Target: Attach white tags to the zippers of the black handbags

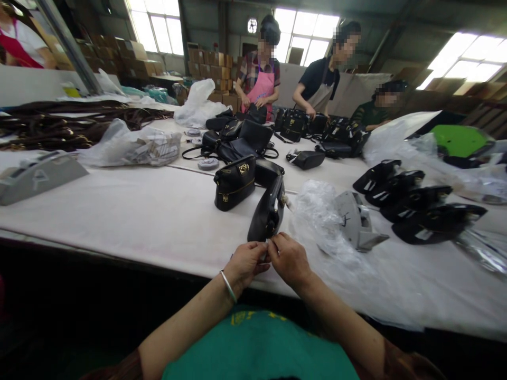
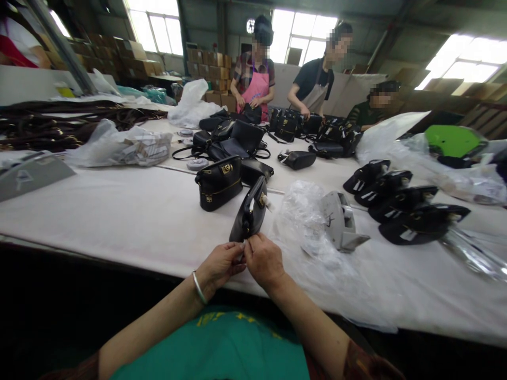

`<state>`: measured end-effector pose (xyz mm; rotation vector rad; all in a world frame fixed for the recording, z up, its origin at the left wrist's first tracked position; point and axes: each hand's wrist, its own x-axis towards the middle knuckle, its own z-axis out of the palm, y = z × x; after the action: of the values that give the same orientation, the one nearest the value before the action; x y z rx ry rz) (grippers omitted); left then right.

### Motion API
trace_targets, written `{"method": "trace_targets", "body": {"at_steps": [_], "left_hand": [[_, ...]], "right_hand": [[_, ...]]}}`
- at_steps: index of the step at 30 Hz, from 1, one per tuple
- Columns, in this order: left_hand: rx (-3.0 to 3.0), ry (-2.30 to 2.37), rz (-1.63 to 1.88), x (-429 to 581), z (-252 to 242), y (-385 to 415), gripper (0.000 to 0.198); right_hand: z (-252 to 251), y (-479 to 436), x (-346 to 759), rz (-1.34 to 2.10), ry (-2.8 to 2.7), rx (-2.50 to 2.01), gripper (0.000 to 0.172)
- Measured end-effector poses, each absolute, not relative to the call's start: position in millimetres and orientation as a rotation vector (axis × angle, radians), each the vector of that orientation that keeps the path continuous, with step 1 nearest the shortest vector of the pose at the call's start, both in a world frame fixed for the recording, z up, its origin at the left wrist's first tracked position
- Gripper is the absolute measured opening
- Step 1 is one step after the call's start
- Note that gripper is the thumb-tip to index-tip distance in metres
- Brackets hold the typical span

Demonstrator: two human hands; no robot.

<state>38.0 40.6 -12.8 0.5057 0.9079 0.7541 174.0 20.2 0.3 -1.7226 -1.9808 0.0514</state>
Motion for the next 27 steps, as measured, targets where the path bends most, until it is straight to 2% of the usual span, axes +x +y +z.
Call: {"method": "trace_targets", "body": {"at_steps": [7, 12, 16, 19, 21, 23, 27], "left_hand": [[0.463, 0.853, 0.761, 42, -16, 38, 0.023], [0.464, 0.88, 0.761, 42, -15, 39, 0.017], [0.468, 0.892, 0.776, 42, -16, 40, 0.012], [0.465, 0.929, 0.786, 42, -17, 44, 0.007], [0.467, 0.946, 0.784, 42, -17, 47, 0.006], [0.474, 0.956, 0.781, 42, -17, 48, 0.005], [0.489, 0.994, 0.791, 43, -16, 48, 0.004]], "right_hand": [[8, 10, 198, 0.278, -1.816, -1.538, 0.019], [34, -4, 277, -0.012, -1.556, -1.64, 0.019], [53, -1, 374, -0.227, -1.195, -1.87, 0.028], [61, 3, 439, -0.035, -0.808, -2.056, 0.031], [59, 6, 467, 0.088, -0.653, -2.119, 0.027], [52, 10, 480, 0.223, -0.563, -2.153, 0.022], [33, 22, 480, 0.517, -0.443, -2.158, 0.023]]}}
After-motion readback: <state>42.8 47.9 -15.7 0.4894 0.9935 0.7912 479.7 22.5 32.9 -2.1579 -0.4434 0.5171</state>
